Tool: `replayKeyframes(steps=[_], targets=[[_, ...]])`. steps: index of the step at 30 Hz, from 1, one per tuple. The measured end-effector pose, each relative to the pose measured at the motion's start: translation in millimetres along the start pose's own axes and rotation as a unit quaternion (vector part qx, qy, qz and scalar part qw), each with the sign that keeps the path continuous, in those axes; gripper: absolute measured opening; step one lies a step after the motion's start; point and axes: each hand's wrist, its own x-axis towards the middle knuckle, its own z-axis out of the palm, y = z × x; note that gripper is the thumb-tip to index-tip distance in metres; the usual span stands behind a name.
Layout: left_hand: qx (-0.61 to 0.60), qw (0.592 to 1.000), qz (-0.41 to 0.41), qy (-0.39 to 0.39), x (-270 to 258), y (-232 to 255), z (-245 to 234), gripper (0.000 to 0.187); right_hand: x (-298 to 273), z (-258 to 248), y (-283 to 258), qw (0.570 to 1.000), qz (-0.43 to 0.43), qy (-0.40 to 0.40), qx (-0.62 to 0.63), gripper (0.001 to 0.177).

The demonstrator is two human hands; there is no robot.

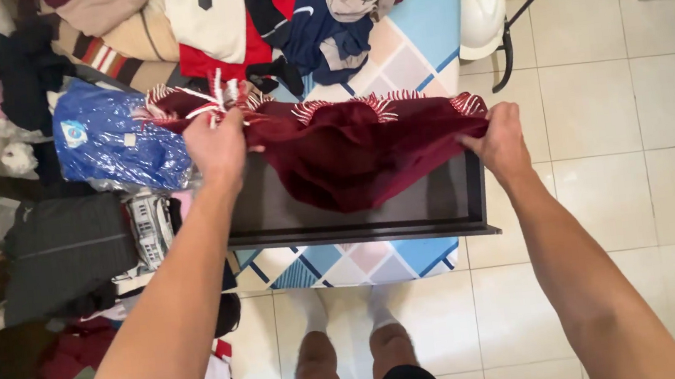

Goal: Folding various clothing items and organizing them into a drawer.

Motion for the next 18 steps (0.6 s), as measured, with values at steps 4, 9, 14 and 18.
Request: replayKeyframes(steps=[4,9,14,18], targets=[[0.058,0.997,0.023,-0.055,-6,18,-9,0.01,16,8,12,1.0,0.008,-0.008,-0.018,0.033],[0.202,0.967,0.108,-0.11,33,7,5,0.009,36,-23,-11,0.98,0.134,0.09,0.119,0.024],[0.246,0.896,0.334,-0.159,12,21,36,0.021,36,-104,-151,0.956,0.167,0.01,0.241,0.026],[0.199,0.881,0.291,-0.316,-41,98,34,0.044,58,-140,-186,0.961,0.158,-0.086,0.208,0.027]])
